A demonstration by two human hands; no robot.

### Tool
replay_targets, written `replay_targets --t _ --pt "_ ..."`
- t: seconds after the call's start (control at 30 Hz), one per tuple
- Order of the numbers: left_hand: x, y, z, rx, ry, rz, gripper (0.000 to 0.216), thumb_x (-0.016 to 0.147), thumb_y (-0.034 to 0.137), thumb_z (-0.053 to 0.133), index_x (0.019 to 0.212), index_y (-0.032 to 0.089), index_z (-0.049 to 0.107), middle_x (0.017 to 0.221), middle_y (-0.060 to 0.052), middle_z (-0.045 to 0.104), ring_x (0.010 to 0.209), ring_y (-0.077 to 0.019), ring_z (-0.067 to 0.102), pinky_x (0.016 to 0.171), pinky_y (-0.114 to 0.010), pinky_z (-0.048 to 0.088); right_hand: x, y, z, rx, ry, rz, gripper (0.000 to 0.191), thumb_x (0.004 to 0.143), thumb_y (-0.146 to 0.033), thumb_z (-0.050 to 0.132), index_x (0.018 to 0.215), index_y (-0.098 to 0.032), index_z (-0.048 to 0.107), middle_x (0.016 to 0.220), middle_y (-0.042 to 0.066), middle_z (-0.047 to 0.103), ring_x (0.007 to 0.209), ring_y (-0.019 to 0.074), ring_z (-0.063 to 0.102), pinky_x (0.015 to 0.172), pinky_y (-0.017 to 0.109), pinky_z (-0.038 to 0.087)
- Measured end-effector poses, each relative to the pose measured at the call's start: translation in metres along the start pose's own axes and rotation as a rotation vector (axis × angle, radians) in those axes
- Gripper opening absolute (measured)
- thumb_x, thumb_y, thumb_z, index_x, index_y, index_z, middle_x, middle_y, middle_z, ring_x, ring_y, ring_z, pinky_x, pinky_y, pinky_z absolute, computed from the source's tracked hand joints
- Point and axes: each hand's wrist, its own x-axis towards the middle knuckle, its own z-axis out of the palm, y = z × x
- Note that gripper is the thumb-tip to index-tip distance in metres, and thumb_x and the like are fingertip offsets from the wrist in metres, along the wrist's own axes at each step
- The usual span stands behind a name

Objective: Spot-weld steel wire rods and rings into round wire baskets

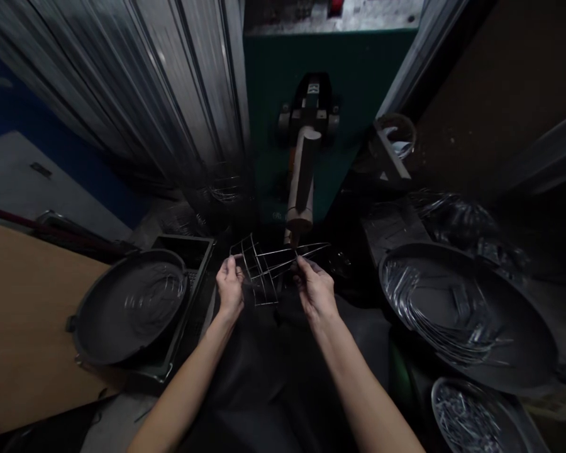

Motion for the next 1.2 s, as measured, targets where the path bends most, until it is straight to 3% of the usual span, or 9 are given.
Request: replay_targets --t 0.27,0.5,0.67,0.83,0.97,1.07,1.2 --pt "0.001 0.004 0.002 -0.092 -0.006 -0.05 0.045 0.075 0.055 0.062 0.091 0.013 0.065 0.05 0.009 0.029 0.038 -0.0017 0.022 0.038 -0.015 0.014 -0.001 -0.002 -0.002 -0.029 -0.035 0.016 0.013 0.067 -0.015 0.077 0.069 -0.018 0.065 0.064 -0.001 0.065 0.056 0.0092 0.061 0.041 0.013 0.045" --pt "0.011 0.004 0.007 -0.134 0.029 -0.014 0.046 0.074 0.055 0.063 0.088 0.011 0.064 0.05 0.009 0.029 0.039 -0.0017 0.023 0.038 -0.016 0.014 -0.004 -0.002 -0.027 0.012 0.018 0.01 0.02 0.061 -0.018 0.082 0.072 -0.015 0.065 0.066 0.0 0.066 0.055 0.0082 0.06 0.041 0.013 0.045" --pt "0.017 0.011 0.01 -0.135 0.037 -0.003 0.043 0.075 0.053 0.063 0.086 0.011 0.064 0.051 0.009 0.03 0.04 -0.002 0.021 0.039 -0.017 0.012 -0.011 0.001 -0.03 -0.006 0.008 0.024 0.021 0.057 -0.022 0.083 0.069 -0.015 0.067 0.064 0.0 0.064 0.052 0.0069 0.057 0.041 0.013 0.042" --pt "0.012 0.013 0.009 -0.097 0.02 0.024 0.041 0.078 0.054 0.06 0.084 0.013 0.062 0.051 0.008 0.03 0.041 -0.0032 0.022 0.039 -0.017 0.014 -0.046 0.007 -0.022 -0.396 -0.244 -0.24 0.026 0.062 -0.039 0.078 0.07 -0.016 0.069 0.062 0.001 0.063 0.054 0.0112 0.055 0.047 0.021 0.043" --pt "-0.016 -0.004 -0.012 0.017 0.009 0.119 0.036 0.083 0.053 0.054 0.084 0.017 0.061 0.051 0.007 0.032 0.041 -0.0053 0.027 0.041 -0.017 0.019 -0.061 -0.004 -0.01 -0.741 -0.392 -0.587 0.017 0.073 -0.038 0.069 0.081 -0.024 0.073 0.083 0.004 0.07 0.079 0.021 0.064 0.076 0.033 0.049" --pt "-0.045 -0.027 -0.035 0.196 -0.168 0.21 0.028 0.083 0.045 0.057 0.081 0.019 0.066 0.051 0.004 0.043 0.044 -0.008 0.037 0.048 -0.02 0.032 -0.04 -0.014 -0.004 -0.912 -0.387 -0.631 0.013 0.074 -0.035 0.066 0.08 -0.026 0.074 0.09 0.003 0.071 0.091 0.0246 0.063 0.088 0.036 0.044" --pt "-0.062 -0.046 -0.063 0.388 -0.589 0.386 0.02 0.073 0.04 0.069 0.072 0.02 0.07 0.07 -0.006 0.063 0.07 -0.0178 0.057 0.081 -0.034 0.042 0.0 -0.011 -0.016 -0.949 -0.445 -0.369 0.023 0.075 -0.041 0.062 0.077 -0.021 0.072 0.075 0.003 0.07 0.075 0.0204 0.063 0.07 0.03 0.046"
